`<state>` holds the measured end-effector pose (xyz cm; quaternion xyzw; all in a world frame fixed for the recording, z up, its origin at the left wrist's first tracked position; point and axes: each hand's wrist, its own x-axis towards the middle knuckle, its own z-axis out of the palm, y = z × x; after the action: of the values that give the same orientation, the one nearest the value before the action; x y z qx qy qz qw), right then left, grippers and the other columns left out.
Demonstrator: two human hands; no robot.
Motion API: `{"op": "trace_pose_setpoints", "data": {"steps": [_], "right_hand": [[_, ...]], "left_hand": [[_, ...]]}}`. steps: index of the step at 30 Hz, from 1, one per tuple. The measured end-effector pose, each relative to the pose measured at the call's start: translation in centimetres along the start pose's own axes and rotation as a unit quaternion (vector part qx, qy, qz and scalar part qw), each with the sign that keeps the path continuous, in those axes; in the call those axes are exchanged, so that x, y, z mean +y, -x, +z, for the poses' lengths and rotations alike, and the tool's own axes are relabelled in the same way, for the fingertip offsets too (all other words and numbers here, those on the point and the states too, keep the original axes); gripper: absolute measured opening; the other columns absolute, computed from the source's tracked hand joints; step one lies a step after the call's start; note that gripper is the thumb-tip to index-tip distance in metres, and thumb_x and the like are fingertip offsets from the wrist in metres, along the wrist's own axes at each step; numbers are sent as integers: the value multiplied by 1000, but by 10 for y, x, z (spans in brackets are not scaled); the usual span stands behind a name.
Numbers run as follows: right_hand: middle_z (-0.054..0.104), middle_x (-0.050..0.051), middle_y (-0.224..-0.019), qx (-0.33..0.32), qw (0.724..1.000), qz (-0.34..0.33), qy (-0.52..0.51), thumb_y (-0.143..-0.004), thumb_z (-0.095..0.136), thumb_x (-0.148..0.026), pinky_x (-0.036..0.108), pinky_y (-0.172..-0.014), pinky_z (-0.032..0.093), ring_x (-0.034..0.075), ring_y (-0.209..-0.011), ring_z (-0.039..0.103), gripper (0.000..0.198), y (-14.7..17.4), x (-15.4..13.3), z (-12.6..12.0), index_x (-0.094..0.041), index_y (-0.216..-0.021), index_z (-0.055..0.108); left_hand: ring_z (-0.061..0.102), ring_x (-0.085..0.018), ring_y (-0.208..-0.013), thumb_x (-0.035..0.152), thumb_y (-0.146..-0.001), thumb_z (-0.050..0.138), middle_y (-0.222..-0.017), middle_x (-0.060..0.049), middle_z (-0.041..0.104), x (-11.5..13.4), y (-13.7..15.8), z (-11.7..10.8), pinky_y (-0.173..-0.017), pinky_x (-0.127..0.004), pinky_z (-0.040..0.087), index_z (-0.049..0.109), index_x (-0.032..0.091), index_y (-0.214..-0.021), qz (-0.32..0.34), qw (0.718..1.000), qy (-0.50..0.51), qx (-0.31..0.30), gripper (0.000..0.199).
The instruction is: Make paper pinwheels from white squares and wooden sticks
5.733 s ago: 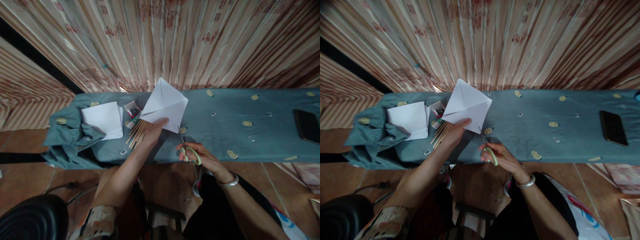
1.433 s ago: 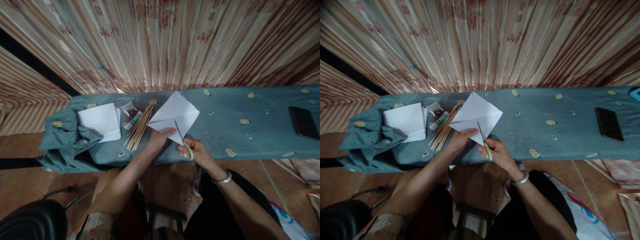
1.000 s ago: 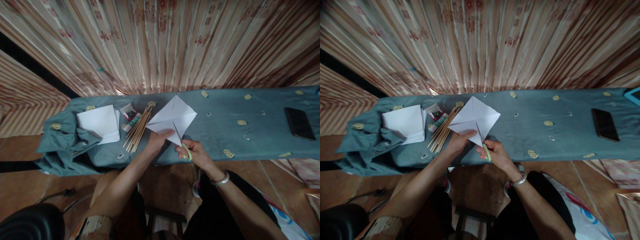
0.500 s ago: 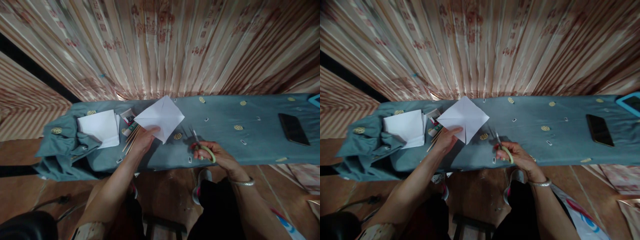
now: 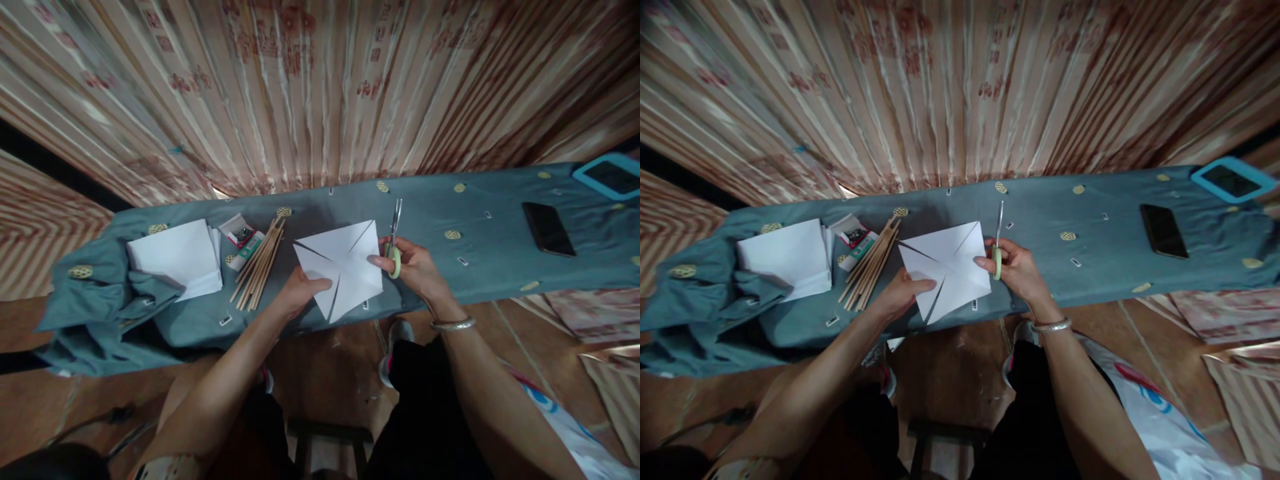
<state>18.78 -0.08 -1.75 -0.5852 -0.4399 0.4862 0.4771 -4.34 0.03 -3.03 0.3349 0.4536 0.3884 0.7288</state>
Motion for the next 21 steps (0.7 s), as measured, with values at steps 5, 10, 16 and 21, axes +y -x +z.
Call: {"op": "trace_pose_setpoints", "data": {"steps": [5, 10, 16, 21], "right_hand": [[63, -7, -62, -19, 998, 42, -34, -44, 92, -41, 24, -54, 45, 9, -54, 52, 48, 5, 2, 3, -20, -80, 69], [66, -6, -66, 89, 992, -4, -87, -43, 92, -40, 26, -59, 46, 10, -57, 54, 43, 10, 4, 13, -21, -75, 68], [70, -4, -71, 145, 980, -12, -136, -46, 91, -38, 28, -64, 48, 13, -61, 58, 42, 21, 4, 35, -21, -76, 68], [73, -3, -73, 88, 984, 16, -154, -48, 91, -39, 28, -65, 49, 13, -63, 60, 45, 33, 3, 49, -22, -84, 70]], "left_hand": [[68, -22, -75, 26, -49, 85, -80, -6, 75, 3, 5, -1, -78, -33, 53, 72, 12, -82, -21, 997, 60, -31, 37], [66, -25, -100, 55, -64, 80, -104, -8, 72, 8, 8, -3, -90, -40, 53, 70, 17, -101, -12, 978, 191, -85, 53], [65, -25, -100, 40, -58, 86, -100, -9, 72, 0, 15, 12, -95, -42, 50, 70, 15, -86, 23, 992, 101, -65, 41], [65, -26, -104, 31, -56, 84, -101, -9, 74, -12, 14, 22, -97, -42, 49, 72, 17, -88, 70, 996, 45, 21, 37]]}}
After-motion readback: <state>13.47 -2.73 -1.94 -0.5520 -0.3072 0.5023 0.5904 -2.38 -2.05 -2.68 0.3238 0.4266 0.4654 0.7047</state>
